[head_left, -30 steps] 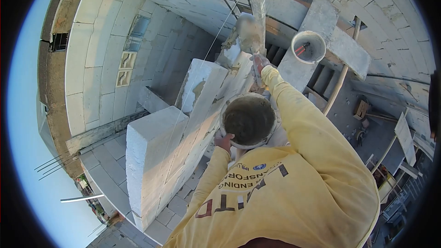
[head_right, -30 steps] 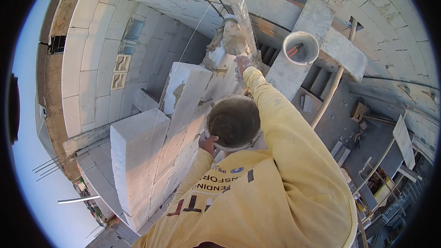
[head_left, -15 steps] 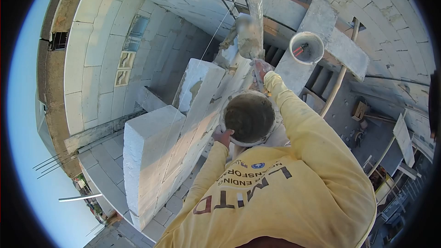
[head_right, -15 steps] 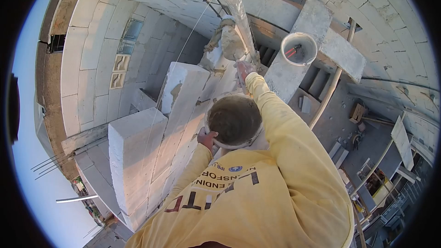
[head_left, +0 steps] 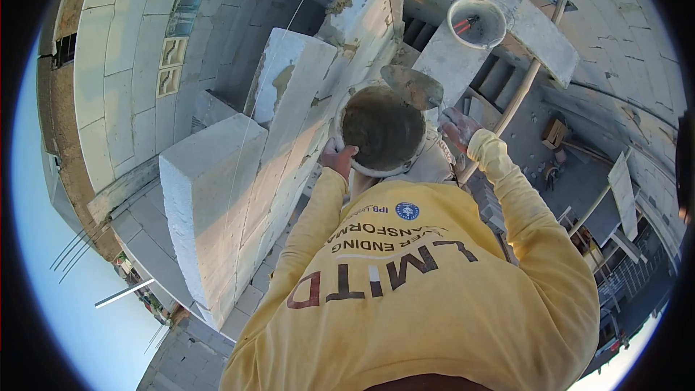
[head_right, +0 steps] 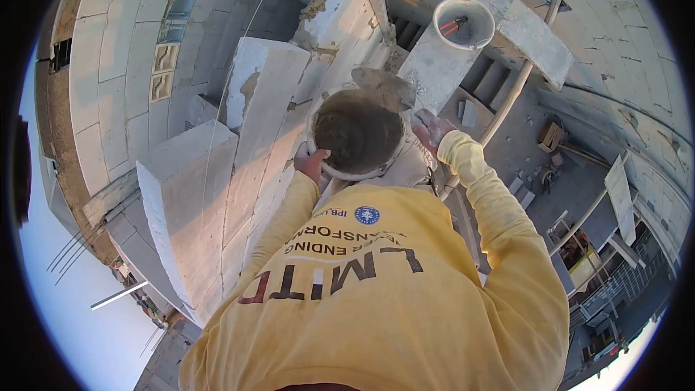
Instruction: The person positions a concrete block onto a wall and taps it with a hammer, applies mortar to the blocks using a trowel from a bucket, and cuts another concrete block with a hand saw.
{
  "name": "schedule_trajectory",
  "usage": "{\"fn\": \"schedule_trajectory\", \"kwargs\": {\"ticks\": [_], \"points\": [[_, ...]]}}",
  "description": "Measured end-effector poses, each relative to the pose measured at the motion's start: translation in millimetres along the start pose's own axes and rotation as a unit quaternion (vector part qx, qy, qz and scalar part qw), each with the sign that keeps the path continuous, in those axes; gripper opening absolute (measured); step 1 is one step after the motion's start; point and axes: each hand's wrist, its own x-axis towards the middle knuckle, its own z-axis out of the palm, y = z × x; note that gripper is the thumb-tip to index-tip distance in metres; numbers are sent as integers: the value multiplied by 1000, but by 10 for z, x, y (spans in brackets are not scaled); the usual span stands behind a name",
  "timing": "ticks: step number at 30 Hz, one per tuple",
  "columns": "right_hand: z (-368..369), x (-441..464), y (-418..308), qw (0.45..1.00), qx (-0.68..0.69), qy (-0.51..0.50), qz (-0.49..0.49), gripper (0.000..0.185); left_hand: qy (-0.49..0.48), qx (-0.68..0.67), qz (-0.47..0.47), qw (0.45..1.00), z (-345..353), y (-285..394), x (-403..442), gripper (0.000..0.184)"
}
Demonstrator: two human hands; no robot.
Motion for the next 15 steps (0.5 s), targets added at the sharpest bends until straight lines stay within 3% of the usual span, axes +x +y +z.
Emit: {"fn": "schedule_trajectory", "kwargs": {"ticks": [1, 3, 6, 7, 10, 12, 15], "points": [[-189, -90, -405, 991, -9, -78, 113, 33, -8, 5, 2, 1000, -5, -15, 22, 19], [-236, -62, -749, 975, 36, -151, 161, 34, -20, 29, 10, 999, 27, 53, 15, 19], [801, 480, 322, 958, -206, -193, 40, 39, -34, 89, 23, 995, 61, 73, 32, 22], [842, 559, 113, 970, -52, -146, 189, 40, -37, 112, 29, 993, 64, 74, 32, 23], [722, 425, -658, 971, -145, -30, 187, 41, -40, 187, 49, 980, 99, 136, -6, 26], [936, 669, -502, 980, -129, -46, 144, 42, -53, 236, 64, 968, 142, 217, -46, 25], [1001, 619, -655, 970, -171, -44, 167, 38, -73, 272, 87, 955, 340, 593, -212, 23]]}}
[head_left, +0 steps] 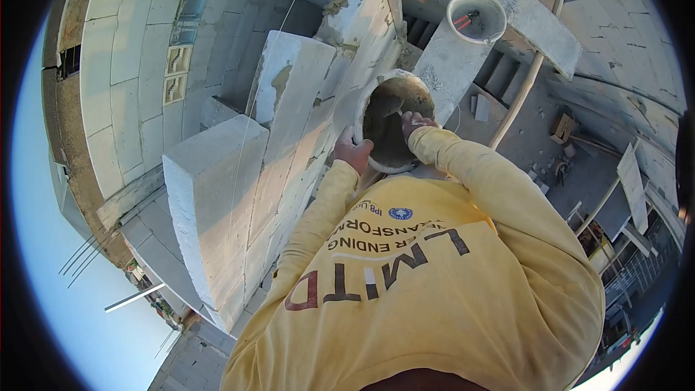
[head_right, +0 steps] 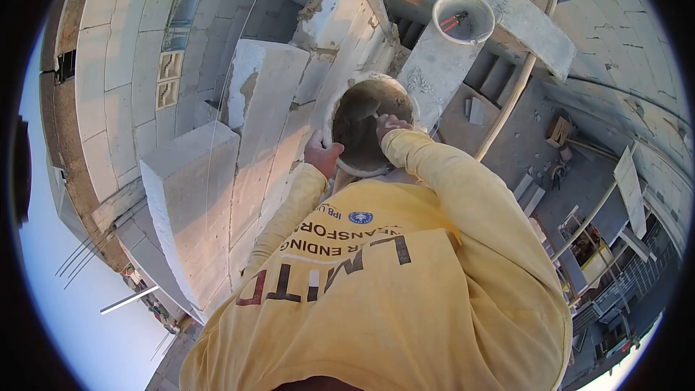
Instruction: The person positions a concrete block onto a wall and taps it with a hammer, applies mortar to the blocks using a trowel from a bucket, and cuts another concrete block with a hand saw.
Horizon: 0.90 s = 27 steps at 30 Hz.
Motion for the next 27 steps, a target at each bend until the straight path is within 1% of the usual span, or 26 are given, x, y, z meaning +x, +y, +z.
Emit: {"fn": "schedule_trajectory", "kwargs": {"ticks": [2, 3, 4, 6, 10, 13, 14, 16, 17, 18, 21, 22, 25, 26, 27], "points": [[438, 143, -62, 986, -161, 44, 4, 35, -14, 7, 19, 1000, -4, 103, 12, 23], [497, 143, -64, 976, -213, 49, 6, 35, -21, 3, 27, 999, 16, 92, 17, 23], [552, 128, -24, 976, -218, 20, -16, 35, -28, 0, 33, 999, 25, 78, -6, 23], [526, 71, 65, 979, -185, -48, -70, 35, -45, -9, 31, 998, -5, 101, -7, 23], [172, -73, 172, 967, -61, -184, -163, 36, -75, -40, 49, 995, -18, -25, 37, 26], [-22, 23, 135, 927, 87, -306, -198, 36, -61, -82, 59, 993, -48, -67, -9, 25], [-66, 74, 113, 902, 149, -355, -194, 36, -64, -110, 46, 991, -69, -106, -23, 25], [-123, 158, 57, 829, 286, -454, -160, 37, -68, -165, 22, 984, -107, -243, -24, 24], [-152, 162, 59, 784, 348, -496, -135, 37, -56, -168, 14, 984, -117, -309, -7, 23], [-222, 116, 93, 727, 411, -541, -99, 44, -42, -172, 5, 984, -128, -385, 5, 23], [-336, -129, 277, 608, 587, -529, -75, 46, -8, -194, -29, 980, -179, -529, -23, 22], [-382, -209, 330, 597, 613, -508, -101, 47, 0, -204, -37, 978, -180, -542, -16, 22], [-561, -367, 501, 583, 650, -471, -124, 49, 47, -342, -69, 936, -87, -557, 4, 24], [-619, -411, 552, 617, 647, -435, -112, 49, 53, -346, -91, 932, -71, -606, 23, 25], [-702, -448, 578, 639, 642, -402, -133, 49, 61, -350, -111, 928, -64, -689, 44, 27]]}}
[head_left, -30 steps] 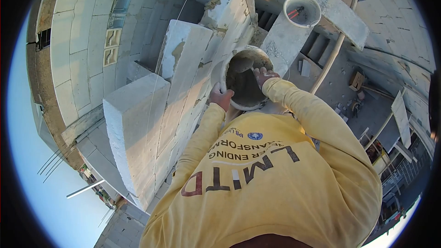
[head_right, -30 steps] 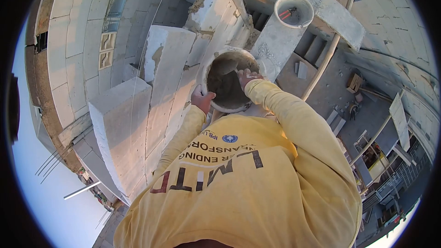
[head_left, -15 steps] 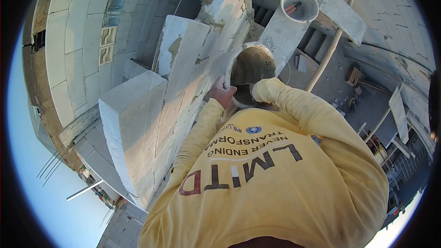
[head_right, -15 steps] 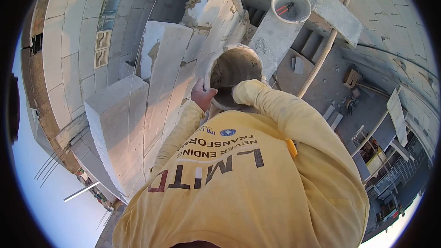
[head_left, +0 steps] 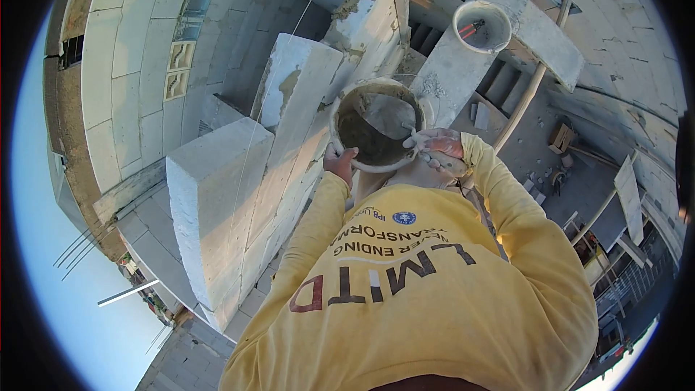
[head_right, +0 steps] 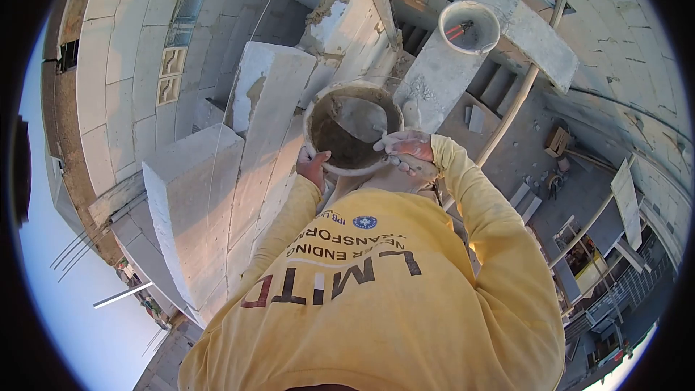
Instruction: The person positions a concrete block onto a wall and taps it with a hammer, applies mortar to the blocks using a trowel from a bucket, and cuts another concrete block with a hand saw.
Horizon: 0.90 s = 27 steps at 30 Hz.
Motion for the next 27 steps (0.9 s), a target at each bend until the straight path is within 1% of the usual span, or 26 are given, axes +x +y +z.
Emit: {"fn": "schedule_trajectory", "kwargs": {"ticks": [2, 3, 4, 5, 7, 10, 11, 13, 14, 15, 18, 19, 20, 21, 22, 23, 24, 26, 27], "points": [[43, -104, -185, 996, -63, 28, -62, 48, 30, -10, -30, 999, -10, -17, 10, 29], [55, -128, -293, 989, -116, 80, -48, 50, 47, -14, -45, 998, 0, -18, -17, 30], [-20, -41, -323, 959, -214, 153, -107, 51, 64, -18, -61, 996, -5, -24, -43, 31], [-133, 117, -302, 911, -305, 224, -164, 53, 71, -12, -75, 995, -32, -52, -49, 32], [-67, 227, -568, 844, -401, 330, -131, 59, 88, 2, -109, 990, -117, -162, -54, 34], [-286, 627, -786, 798, -441, 376, -166, 60, 79, -7, -126, 989, -227, -318, -80, 37], [-450, 866, -755, 772, -442, 423, -172, 59, 96, -28, -135, 986, -227, -350, -100, 39], [-1013, 1506, -606, 735, -440, 433, -281, 58, 92, -43, -122, 987, -180, -256, -228, 38], [-1152, 1690, -569, 714, -435, 435, -333, 57, 91, -50, -116, 988, -151, -200, -301, 37], [-1115, 1760, -590, 705, -439, 453, -323, 59, 105, -39, -116, 987, -131, -182, -348, 36], [-1352, 2163, -514, 638, -551, 504, -185, 62, 120, -9, -112, 986, -148, -161, -488, 29], [-1669, 2440, -354, 694, -460, 506, -228, 61, 114, -13, -110, 987, -139, -161, -490, 29], [-1706, 2478, -335, 709, -440, 516, -191, 59, 108, -17, -110, 988, -145, -175, -519, 29], [-1566, 2365, -387, 720, -430, 530, -126, 58, 102, -19, -110, 989, -157, -182, -554, 29], [-1371, 2177, -506, 724, -429, 537, -54, 57, 106, -23, -113, 988, -120, -152, -580, 29], [-1214, 1987, -598, 725, -433, 535, -1, 55, 109, -28, -115, 987, -47, -87, -602, 30], [-1111, 1846, -649, 723, -443, 530, 28, 54, 111, -32, -117, 986, 1, -51, -613, 30], [-1014, 1634, -682, 711, -474, 518, 44, 52, 106, -31, -129, 986, 22, -43, -584, 26], [-1063, 1584, -611, 695, -506, 508, 40, 51, 102, -29, -134, 985, 19, -35, -561, 24]]}}
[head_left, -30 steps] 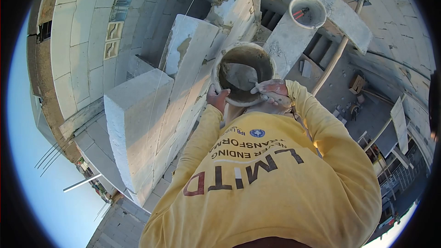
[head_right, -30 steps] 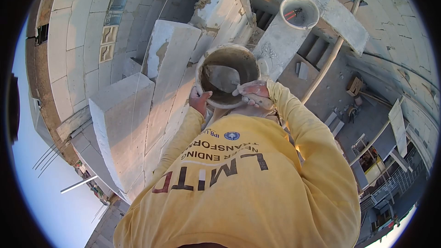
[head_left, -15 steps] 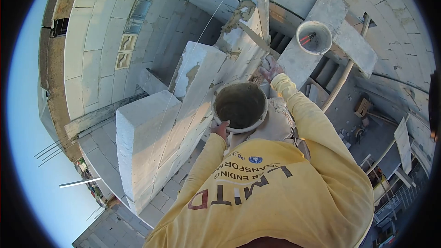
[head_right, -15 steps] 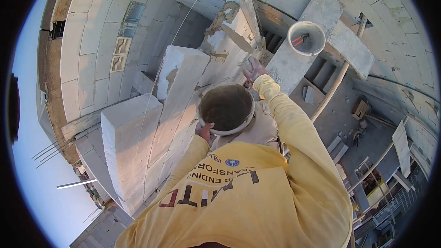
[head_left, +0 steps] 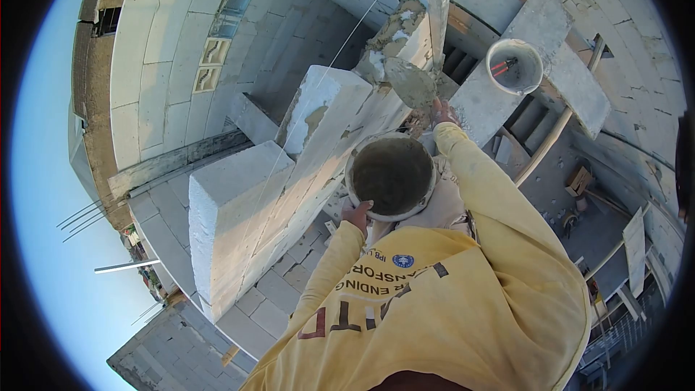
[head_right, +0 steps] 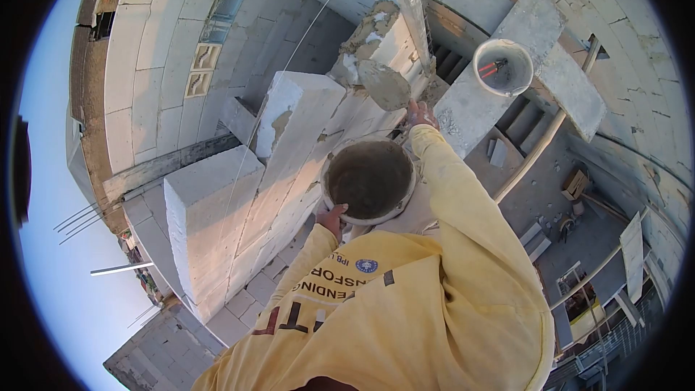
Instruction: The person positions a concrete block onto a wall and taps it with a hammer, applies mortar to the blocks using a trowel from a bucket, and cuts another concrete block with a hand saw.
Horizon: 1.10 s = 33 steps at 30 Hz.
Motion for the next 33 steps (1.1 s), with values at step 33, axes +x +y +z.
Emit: {"fn": "schedule_trajectory", "kwargs": {"ticks": [33], "points": [[-304, -387, 226, 980, -146, 39, -130, 44, -6, 45, 9, 999, 36, -39, 111, 30]]}}
